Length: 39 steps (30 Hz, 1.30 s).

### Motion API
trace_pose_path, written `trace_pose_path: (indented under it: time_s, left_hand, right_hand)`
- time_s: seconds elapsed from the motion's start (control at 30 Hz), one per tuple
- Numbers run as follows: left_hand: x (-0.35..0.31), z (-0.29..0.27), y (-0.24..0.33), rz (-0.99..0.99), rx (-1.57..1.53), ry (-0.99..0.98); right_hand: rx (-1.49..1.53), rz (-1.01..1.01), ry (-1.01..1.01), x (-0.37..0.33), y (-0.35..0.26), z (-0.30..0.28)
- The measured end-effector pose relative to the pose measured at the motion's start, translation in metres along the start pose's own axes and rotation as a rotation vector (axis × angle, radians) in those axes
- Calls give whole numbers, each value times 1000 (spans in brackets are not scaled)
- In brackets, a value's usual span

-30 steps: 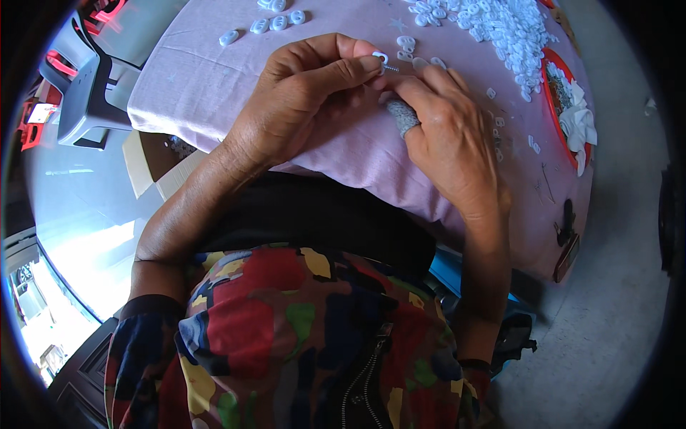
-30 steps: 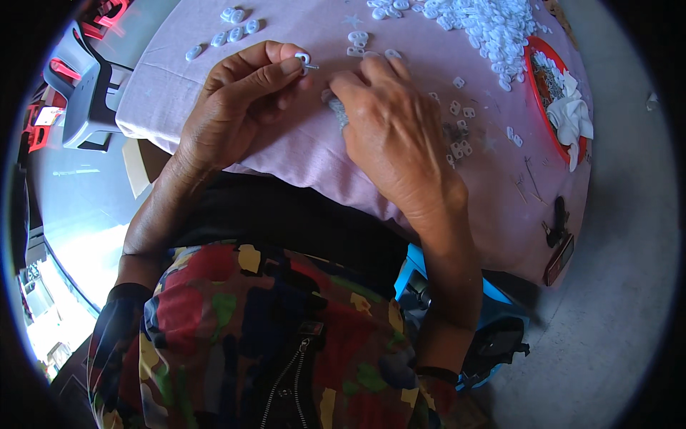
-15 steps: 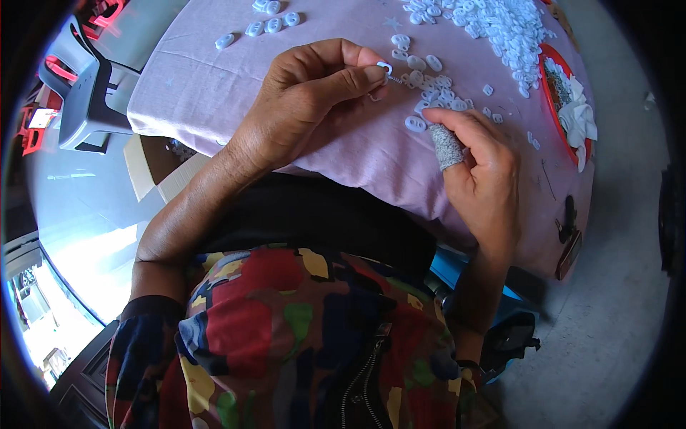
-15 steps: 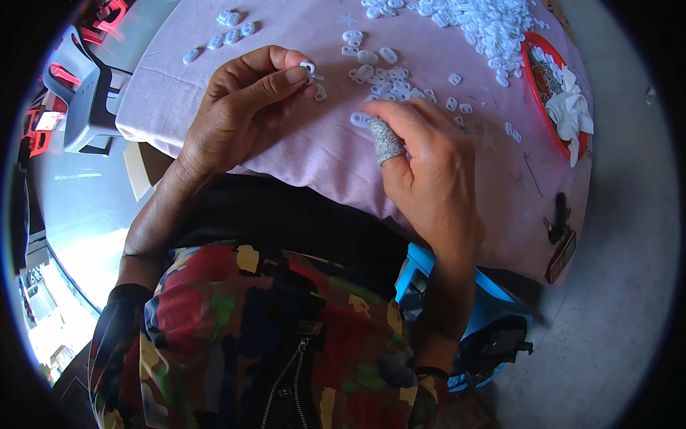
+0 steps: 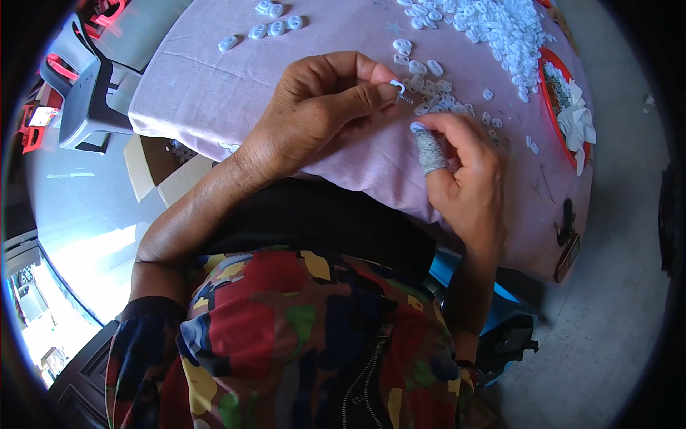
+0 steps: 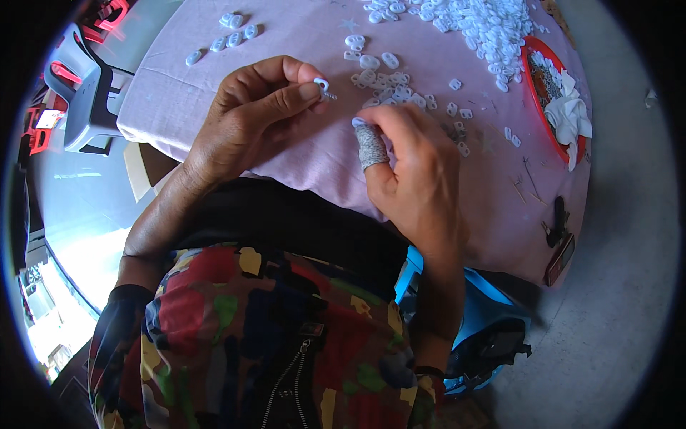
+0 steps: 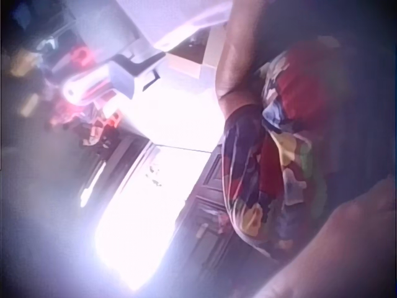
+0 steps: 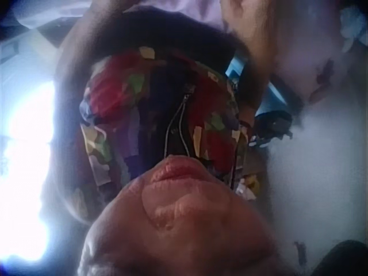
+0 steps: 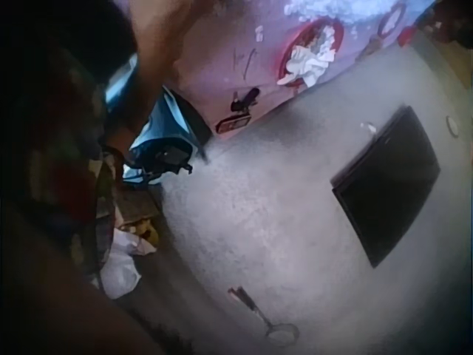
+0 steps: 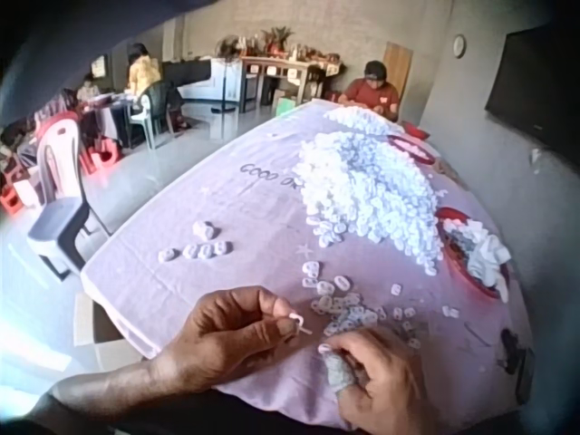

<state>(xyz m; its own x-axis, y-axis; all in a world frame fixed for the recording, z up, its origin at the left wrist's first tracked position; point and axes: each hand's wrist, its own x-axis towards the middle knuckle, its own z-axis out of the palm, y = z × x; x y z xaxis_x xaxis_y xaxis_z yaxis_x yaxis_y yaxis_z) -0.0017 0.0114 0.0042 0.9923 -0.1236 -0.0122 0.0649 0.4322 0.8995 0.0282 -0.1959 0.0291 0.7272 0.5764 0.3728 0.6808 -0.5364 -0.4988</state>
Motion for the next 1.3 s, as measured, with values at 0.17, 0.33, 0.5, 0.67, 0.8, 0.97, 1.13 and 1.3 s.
trace_pose_path:
  time_s: [0.17, 0.33, 0.5, 0.67, 0.8, 0.97, 1.13, 1.3]
  left_hand:
    - [0, 6, -4, 27, -43, -117]
    - [-1, 14, -3, 31, 97, -104]
    - [0, 17, -1, -9, 96, -84]
    - [-1, 16, -2, -10, 98, -93]
    - [-1, 16, -2, -13, 128, -102]
    - [-1, 15, -2, -14, 147, -122]
    - [0, 14, -4, 18, 167, -138]
    - [0, 16, -3, -11, 93, -97]
  right_hand:
    - [389, 124, 147, -9, 4, 8]
    - [379, 50, 298, -7, 6, 13]
    - [380, -52, 323, -7, 7, 19]
    - [454, 31, 226, -14, 3, 13]
    - [685, 108, 180, -15, 4, 12]
    - [755, 152, 133, -15, 5, 9]
    - [708, 144, 72, -15, 4, 9]
    - [769, 224, 117, -16, 3, 9]
